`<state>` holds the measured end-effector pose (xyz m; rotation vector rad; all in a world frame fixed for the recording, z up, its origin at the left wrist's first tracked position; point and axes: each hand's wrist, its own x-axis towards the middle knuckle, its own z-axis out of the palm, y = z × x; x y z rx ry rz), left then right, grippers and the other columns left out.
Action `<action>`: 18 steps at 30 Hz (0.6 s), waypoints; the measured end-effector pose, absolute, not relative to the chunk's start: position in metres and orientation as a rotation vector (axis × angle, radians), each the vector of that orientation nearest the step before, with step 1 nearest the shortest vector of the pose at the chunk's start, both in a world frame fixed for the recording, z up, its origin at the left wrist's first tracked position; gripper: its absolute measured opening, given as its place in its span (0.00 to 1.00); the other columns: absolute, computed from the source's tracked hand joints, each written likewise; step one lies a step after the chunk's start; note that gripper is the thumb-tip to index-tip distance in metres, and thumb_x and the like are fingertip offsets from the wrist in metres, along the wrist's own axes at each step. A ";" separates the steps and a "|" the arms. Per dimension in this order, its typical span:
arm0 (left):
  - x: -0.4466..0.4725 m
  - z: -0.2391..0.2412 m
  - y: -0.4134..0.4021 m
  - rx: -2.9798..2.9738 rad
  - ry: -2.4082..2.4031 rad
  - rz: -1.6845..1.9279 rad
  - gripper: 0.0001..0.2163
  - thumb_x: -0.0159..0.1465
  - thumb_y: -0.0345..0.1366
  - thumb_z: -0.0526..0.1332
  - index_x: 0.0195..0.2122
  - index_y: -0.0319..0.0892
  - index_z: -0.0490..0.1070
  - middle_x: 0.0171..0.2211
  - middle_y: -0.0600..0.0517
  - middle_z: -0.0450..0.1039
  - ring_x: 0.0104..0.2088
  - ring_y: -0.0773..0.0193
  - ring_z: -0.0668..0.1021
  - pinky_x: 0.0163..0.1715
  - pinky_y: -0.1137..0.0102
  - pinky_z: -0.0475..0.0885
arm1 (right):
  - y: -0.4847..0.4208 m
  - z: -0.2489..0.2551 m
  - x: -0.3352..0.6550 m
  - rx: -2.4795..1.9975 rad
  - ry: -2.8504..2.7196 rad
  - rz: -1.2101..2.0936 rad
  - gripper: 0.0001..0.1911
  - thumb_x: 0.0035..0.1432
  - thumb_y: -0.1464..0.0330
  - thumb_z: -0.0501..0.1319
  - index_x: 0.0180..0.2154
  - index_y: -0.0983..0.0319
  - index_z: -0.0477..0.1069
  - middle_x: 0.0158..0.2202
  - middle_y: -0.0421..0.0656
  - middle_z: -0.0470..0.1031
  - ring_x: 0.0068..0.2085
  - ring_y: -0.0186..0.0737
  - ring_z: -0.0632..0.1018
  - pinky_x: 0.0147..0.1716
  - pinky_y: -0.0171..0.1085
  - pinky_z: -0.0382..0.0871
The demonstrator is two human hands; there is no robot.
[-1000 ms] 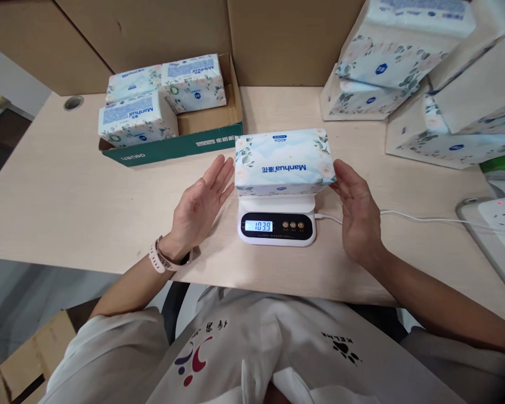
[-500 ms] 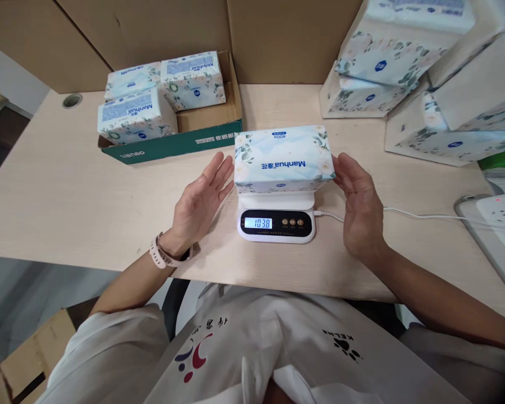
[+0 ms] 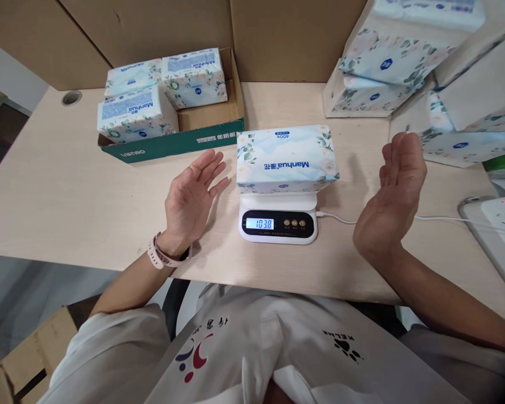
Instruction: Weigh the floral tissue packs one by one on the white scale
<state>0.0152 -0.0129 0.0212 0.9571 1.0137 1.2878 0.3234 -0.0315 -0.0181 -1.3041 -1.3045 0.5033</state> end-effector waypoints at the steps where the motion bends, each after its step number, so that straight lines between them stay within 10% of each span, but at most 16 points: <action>1: 0.015 0.021 -0.013 0.953 1.016 1.289 0.24 0.71 0.59 0.59 0.57 0.50 0.81 0.71 0.49 0.72 0.77 0.42 0.66 0.73 0.51 0.67 | -0.032 -0.018 0.323 -1.297 -1.310 0.504 0.30 0.76 0.54 0.44 0.75 0.40 0.58 0.81 0.36 0.55 0.82 0.49 0.56 0.82 0.56 0.44; 18: 0.014 0.021 -0.013 0.947 1.033 1.299 0.24 0.71 0.60 0.60 0.57 0.51 0.81 0.71 0.50 0.73 0.77 0.42 0.65 0.74 0.50 0.66 | -0.031 -0.020 0.324 -1.310 -1.333 0.481 0.30 0.77 0.52 0.43 0.76 0.39 0.56 0.82 0.35 0.54 0.82 0.48 0.56 0.82 0.57 0.45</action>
